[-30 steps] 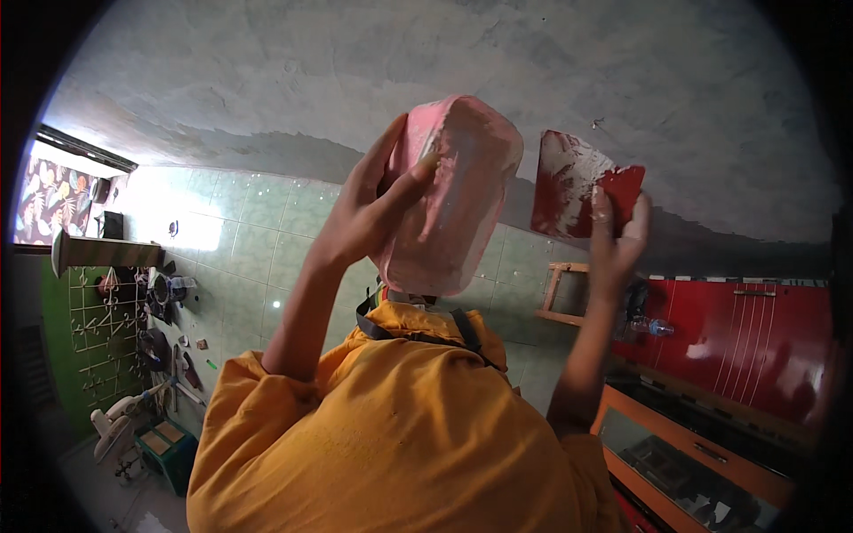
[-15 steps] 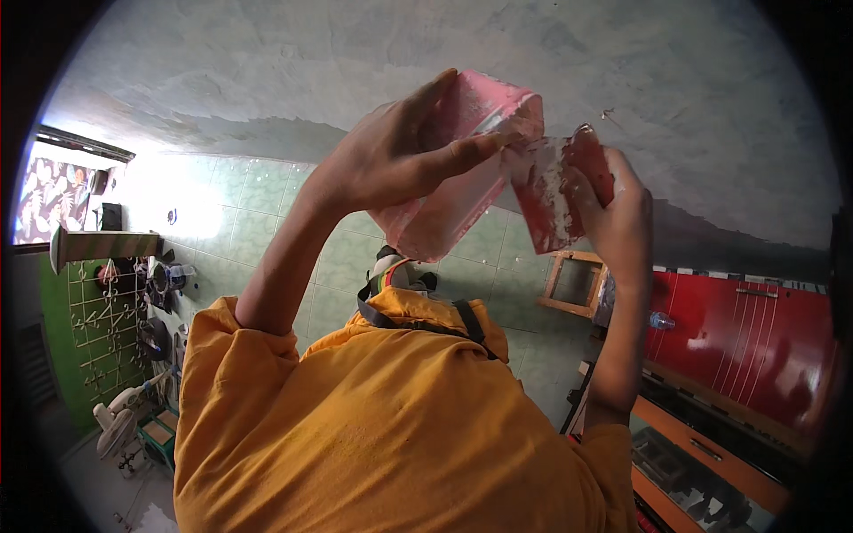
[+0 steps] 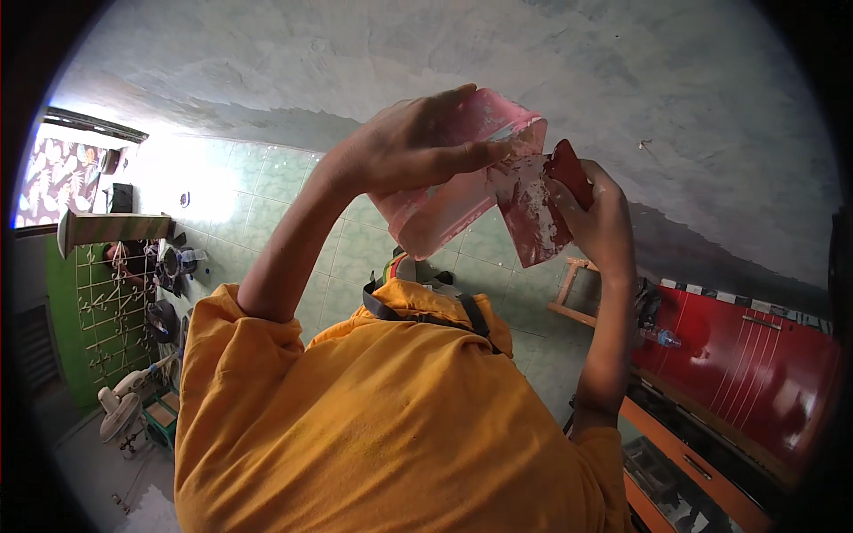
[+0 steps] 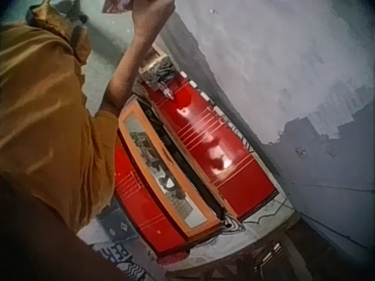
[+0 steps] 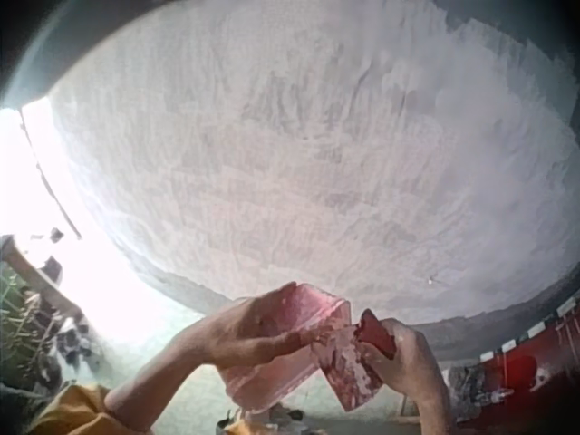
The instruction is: The person applies putty to an indoor wall using a scraper, repeatedly picking up white putty from a small pink container and spreading it in long strokes over the gray wall surface.
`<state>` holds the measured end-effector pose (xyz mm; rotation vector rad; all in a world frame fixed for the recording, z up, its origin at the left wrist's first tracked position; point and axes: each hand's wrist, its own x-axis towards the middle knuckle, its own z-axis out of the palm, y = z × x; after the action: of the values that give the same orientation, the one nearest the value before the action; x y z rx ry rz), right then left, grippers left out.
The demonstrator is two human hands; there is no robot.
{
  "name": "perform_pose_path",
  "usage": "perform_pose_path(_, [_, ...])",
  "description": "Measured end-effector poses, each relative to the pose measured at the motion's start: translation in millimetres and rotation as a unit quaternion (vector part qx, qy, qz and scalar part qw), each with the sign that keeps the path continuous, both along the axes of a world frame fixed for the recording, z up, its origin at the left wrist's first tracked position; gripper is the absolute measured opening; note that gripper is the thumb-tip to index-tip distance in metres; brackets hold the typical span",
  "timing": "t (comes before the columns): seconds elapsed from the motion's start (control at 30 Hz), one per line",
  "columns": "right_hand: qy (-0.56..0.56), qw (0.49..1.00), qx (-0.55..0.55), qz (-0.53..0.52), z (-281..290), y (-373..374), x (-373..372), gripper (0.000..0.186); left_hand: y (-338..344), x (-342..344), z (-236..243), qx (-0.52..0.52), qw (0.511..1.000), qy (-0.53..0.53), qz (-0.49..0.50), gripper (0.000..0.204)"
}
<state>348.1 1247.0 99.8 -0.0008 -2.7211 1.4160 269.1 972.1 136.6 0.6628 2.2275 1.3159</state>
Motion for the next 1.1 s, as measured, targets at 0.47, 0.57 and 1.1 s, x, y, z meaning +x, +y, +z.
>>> perform_pose_path(0.47, [-0.048, 0.997, -0.022, 0.063, -12.4, -49.3, -13.8, 0.033, -20.9, -36.8, -29.1, 0.009, 0.998, 0.052, 0.039, 0.107])
perform_pose_path(0.57, [-0.037, 0.996, -0.024, 0.084, -15.8, -58.7, -14.1, 0.036, -21.2, -43.4, -32.2, 0.030, 0.998, 0.037, 0.043, 0.107])
perform_pose_path(1.1, [-0.105, 0.990, -0.076, 0.058, -20.9, -76.9, -4.9, 0.033, -31.0, -63.5, -50.3, 0.086, 0.994, -0.055, 0.027, 0.089])
